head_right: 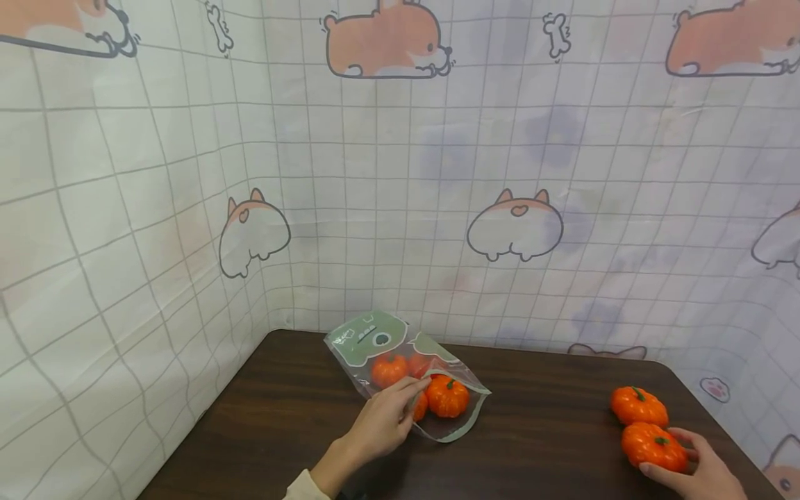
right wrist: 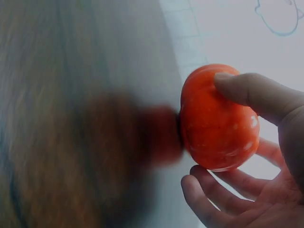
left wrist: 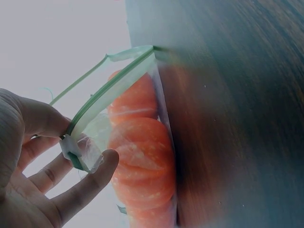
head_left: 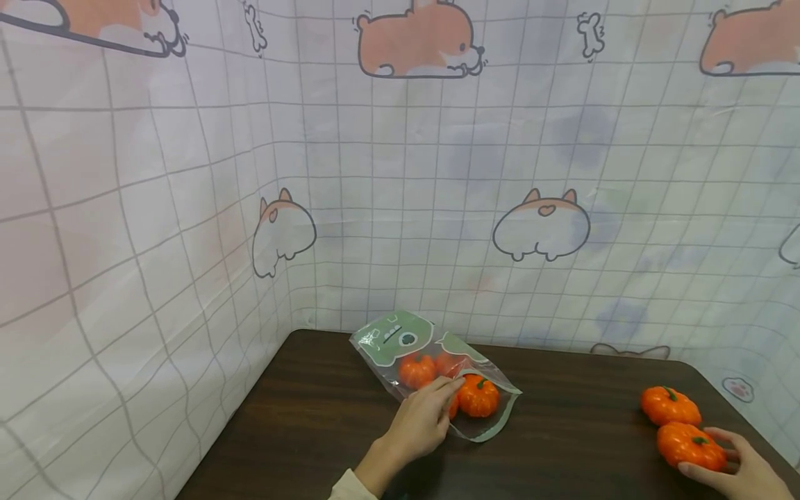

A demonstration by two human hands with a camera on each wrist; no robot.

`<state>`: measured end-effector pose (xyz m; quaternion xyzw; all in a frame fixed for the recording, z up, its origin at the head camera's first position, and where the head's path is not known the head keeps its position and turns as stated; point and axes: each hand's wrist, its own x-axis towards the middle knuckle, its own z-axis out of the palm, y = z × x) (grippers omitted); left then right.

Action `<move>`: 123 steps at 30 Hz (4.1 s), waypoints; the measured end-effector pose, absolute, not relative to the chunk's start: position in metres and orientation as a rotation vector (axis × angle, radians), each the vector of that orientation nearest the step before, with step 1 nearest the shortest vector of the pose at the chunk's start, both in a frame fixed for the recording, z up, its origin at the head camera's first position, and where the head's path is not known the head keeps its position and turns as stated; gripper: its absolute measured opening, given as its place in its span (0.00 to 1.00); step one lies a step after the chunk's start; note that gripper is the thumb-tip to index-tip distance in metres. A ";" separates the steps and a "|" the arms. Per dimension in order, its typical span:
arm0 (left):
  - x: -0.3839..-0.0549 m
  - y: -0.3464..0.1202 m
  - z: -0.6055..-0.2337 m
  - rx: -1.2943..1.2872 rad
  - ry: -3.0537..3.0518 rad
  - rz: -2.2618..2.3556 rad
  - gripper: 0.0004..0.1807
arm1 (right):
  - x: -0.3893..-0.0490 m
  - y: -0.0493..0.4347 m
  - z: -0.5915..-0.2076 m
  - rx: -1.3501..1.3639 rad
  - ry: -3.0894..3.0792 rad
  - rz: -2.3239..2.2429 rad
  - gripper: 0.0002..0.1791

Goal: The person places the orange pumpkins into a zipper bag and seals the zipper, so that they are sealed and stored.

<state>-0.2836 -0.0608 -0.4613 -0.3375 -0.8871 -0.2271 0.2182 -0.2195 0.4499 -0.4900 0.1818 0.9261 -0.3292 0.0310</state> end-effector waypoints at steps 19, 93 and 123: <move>-0.285 -0.061 -0.463 -0.936 -2.445 -0.614 0.33 | -0.238 0.368 -0.437 -0.089 3.039 -1.164 0.47; -0.287 -0.064 -0.463 -0.920 -2.405 -0.609 0.35 | -0.275 0.227 -0.445 -0.833 2.524 -1.350 0.37; -0.286 -0.063 -0.459 -0.959 -2.447 -0.649 0.37 | -0.280 0.198 -0.470 -0.783 2.623 -1.235 0.38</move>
